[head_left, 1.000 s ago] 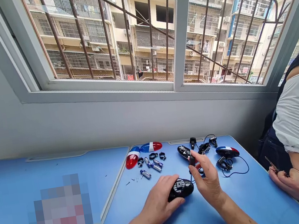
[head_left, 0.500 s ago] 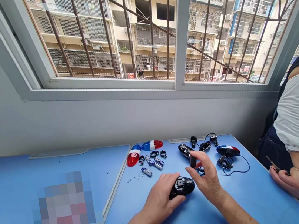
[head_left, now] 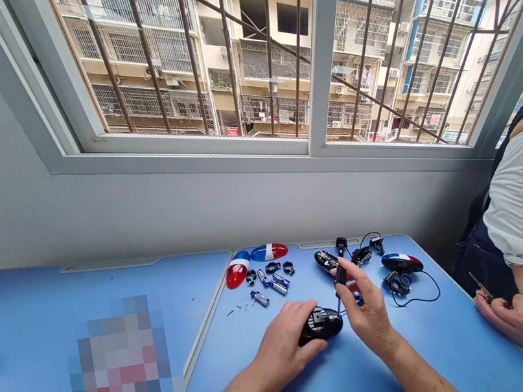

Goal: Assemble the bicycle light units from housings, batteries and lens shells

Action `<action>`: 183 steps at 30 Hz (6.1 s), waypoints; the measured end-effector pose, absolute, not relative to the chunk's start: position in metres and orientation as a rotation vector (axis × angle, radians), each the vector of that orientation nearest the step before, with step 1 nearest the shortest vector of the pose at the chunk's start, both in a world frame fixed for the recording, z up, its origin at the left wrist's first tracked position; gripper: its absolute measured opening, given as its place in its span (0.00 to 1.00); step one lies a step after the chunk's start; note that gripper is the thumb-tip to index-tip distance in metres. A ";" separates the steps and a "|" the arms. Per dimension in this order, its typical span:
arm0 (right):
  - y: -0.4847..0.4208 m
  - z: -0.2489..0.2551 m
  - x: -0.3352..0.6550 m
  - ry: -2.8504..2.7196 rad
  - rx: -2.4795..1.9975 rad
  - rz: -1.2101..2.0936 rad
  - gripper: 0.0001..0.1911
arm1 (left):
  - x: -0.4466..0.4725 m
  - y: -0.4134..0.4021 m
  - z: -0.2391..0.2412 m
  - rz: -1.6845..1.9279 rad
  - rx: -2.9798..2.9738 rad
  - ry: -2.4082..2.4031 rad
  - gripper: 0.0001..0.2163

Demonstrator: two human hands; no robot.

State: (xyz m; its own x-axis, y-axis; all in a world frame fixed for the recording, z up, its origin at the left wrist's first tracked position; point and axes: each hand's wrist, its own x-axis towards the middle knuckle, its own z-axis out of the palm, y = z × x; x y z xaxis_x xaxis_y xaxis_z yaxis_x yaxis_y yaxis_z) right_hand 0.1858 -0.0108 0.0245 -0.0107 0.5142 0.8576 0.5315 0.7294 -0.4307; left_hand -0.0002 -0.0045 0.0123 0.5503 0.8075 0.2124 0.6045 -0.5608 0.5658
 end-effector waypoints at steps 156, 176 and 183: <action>-0.011 0.028 0.190 -1.604 -0.875 0.073 0.19 | 0.001 -0.006 0.016 0.619 2.370 1.153 0.17; -0.013 0.035 0.192 -1.311 -0.966 0.325 0.17 | 0.000 -0.005 0.011 0.697 2.323 1.140 0.20; 0.006 0.052 0.238 -0.884 -0.981 0.387 0.20 | -0.001 -0.002 0.006 0.796 2.277 1.123 0.19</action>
State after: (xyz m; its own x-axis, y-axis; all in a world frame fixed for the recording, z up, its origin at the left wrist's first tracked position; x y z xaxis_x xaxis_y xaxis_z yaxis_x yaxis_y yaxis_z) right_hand 0.2378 0.0058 0.0520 0.6031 0.6453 0.4689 0.0938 0.5263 -0.8451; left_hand -0.0014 -0.0017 0.0056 0.4951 0.8197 0.2880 0.5429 -0.5506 0.6341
